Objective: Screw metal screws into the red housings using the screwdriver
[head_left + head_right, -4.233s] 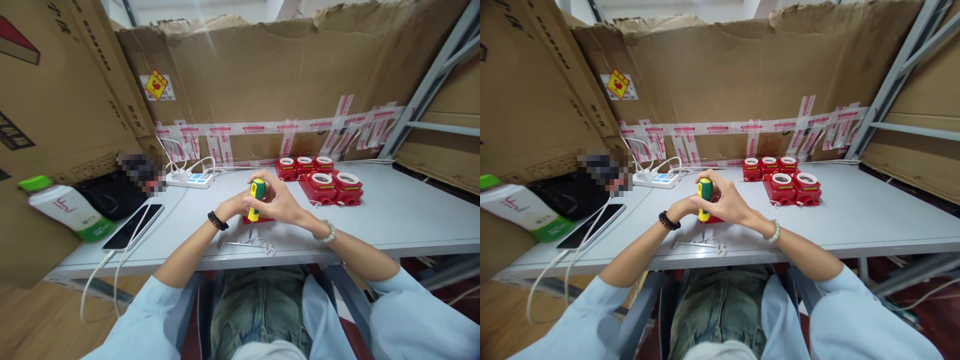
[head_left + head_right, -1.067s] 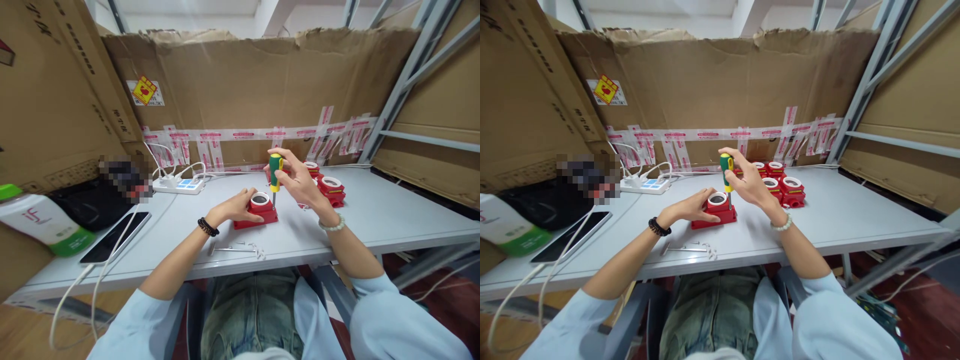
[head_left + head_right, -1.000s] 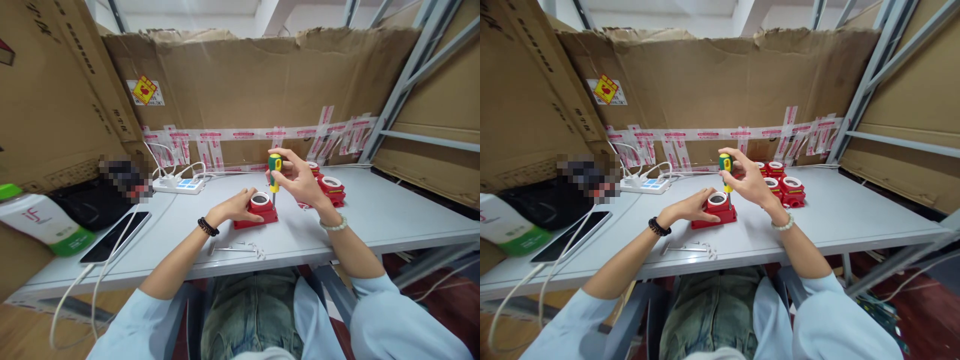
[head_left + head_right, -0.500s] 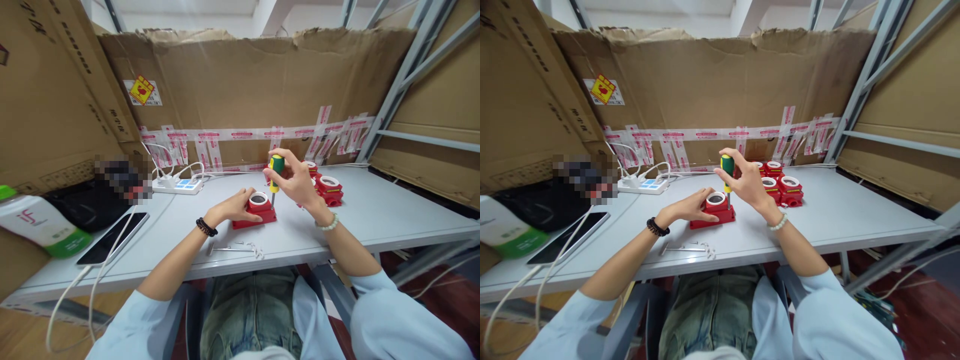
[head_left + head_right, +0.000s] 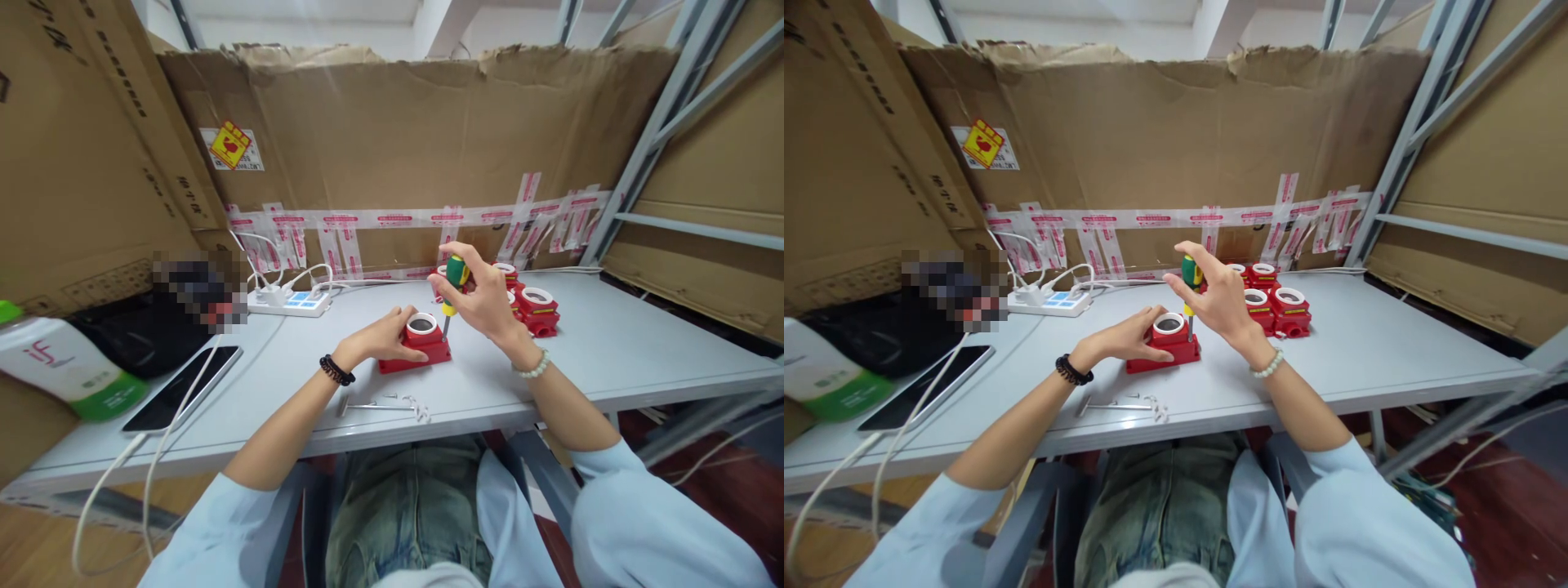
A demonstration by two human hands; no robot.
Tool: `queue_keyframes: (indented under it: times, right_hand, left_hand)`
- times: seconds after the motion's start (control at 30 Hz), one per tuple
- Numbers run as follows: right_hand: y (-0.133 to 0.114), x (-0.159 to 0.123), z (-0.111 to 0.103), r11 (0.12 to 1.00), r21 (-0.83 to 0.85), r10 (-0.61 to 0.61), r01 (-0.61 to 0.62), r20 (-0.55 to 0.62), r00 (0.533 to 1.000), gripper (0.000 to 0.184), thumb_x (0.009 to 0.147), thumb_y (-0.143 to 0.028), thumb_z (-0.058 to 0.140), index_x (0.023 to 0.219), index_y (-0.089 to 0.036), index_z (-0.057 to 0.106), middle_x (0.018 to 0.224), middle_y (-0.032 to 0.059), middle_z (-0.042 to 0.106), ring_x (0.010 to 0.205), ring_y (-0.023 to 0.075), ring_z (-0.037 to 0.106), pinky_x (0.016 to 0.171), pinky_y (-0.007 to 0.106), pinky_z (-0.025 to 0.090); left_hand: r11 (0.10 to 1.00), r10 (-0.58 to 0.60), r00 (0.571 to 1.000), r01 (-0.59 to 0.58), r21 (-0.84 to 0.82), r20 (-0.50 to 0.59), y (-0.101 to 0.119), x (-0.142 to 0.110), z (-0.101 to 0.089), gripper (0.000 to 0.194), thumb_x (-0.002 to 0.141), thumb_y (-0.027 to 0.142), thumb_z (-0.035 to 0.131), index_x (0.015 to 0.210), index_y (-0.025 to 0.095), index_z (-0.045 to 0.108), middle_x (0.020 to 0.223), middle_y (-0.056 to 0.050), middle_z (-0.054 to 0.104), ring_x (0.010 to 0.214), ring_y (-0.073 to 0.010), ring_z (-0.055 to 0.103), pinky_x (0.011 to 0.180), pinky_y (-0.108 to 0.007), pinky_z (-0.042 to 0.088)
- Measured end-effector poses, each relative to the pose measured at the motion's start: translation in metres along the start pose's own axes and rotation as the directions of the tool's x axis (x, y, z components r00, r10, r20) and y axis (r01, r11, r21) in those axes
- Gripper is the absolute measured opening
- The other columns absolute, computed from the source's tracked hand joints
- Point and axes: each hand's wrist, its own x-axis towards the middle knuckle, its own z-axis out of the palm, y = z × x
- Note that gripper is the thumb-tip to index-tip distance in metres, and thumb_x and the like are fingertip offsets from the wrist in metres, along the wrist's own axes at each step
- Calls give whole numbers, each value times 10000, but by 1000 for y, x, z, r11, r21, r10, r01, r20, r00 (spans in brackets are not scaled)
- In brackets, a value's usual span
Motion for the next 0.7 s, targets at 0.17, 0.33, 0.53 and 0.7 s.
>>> queue_keyframes:
  times: [0.17,0.33,0.53,0.7]
  right_hand:
    - [7,1,-6,953,295,20,-69,165,986,391,928,-298,449,1316,-277,491,1042,34,665,828,180,644,737,356,544]
    - [7,1,-6,955,282,55,-91,131,990,393,853,-409,639,1214,-274,563,870,11,656,706,179,628,652,337,547]
    - [2,1,-7,976,210,45,-66,102,994,335,918,-392,523,1228,-274,571,954,21,656,746,167,619,692,335,539]
    - [6,3,-6,870,464,78,-168,205,976,392,883,-388,591,1248,-249,553,960,33,672,800,182,669,714,347,570]
  left_hand:
    - [1000,5,1000,-5,-23,-5,-2,1,1,634,682,630,701,1106,221,470,1042,-53,521,952,-255,562,861,-375,471]
    - [999,-27,1000,27,-30,-3,-2,0,1,642,659,656,704,1083,232,475,1032,-47,528,929,-256,570,834,-376,471]
    - [999,-19,1000,19,-32,-12,-1,0,1,649,654,652,709,1086,229,474,1031,-48,528,929,-255,571,834,-369,469]
    - [999,-31,999,31,-15,17,1,0,-1,635,681,662,688,1077,225,452,1040,-54,516,930,-258,569,833,-377,469]
